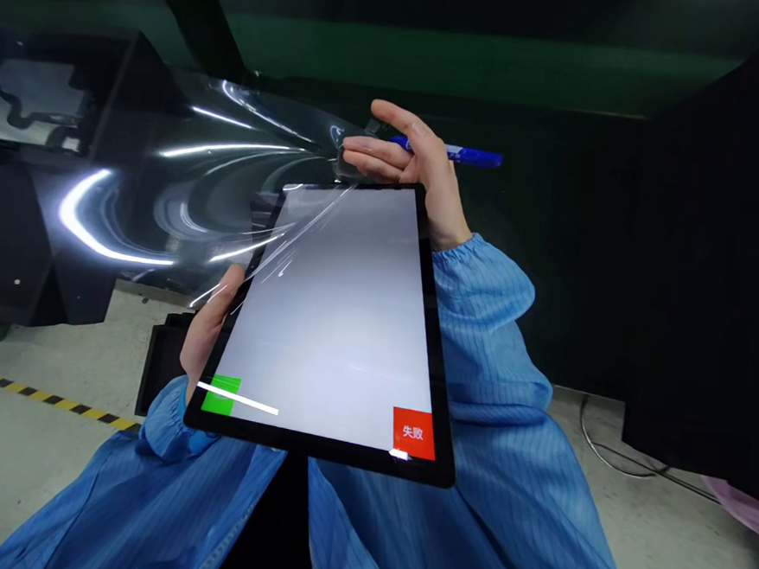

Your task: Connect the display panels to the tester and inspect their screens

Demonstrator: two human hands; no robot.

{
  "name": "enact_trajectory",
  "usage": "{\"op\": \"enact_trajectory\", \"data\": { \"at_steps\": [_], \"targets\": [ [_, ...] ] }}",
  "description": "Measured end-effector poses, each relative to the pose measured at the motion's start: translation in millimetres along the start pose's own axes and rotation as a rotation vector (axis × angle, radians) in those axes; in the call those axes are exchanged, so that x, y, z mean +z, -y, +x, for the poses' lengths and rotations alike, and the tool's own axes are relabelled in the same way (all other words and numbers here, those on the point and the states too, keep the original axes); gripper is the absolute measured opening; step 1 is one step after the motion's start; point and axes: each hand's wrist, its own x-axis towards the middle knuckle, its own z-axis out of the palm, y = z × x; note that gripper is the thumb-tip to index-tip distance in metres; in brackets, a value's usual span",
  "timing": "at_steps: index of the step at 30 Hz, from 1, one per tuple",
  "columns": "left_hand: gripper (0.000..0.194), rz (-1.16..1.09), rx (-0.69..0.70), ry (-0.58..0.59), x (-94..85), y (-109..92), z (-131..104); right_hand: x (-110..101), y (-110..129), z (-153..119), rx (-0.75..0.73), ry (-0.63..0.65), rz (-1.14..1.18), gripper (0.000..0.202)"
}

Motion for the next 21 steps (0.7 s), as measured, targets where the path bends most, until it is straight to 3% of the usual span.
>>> {"op": "enact_trajectory", "data": {
  "at_steps": [4, 10, 15, 19, 21],
  "targets": [
    [0.044, 0.061, 0.178, -0.121, 6.6, -1.8, -0.9, -1.3, 0.5, 1.3, 0.014, 0.000, -0.028, 0.070],
    [0.044, 0.125, 0.210, -0.206, 19.9, -8.5, -4.3, -1.5, 1.3, -2.1, -0.001, 0.031, -0.046, 0.069],
    [0.042, 0.096, 0.107, -0.282, 22.0, -9.8, -4.8, -4.6, 3.4, -4.8, -0.018, 0.142, -0.038, 0.070],
    [0.042, 0.054, 0.151, -0.280, 14.1, -5.5, 2.0, -5.5, 5.7, -6.4, -0.067, 0.180, -0.035, 0.063],
    [0.032, 0.052, 0.126, -0.187, 8.3, -1.9, 8.6, -3.4, 5.2, -7.2, -0.055, 0.161, -0.044, 0.070]
  ]
}}
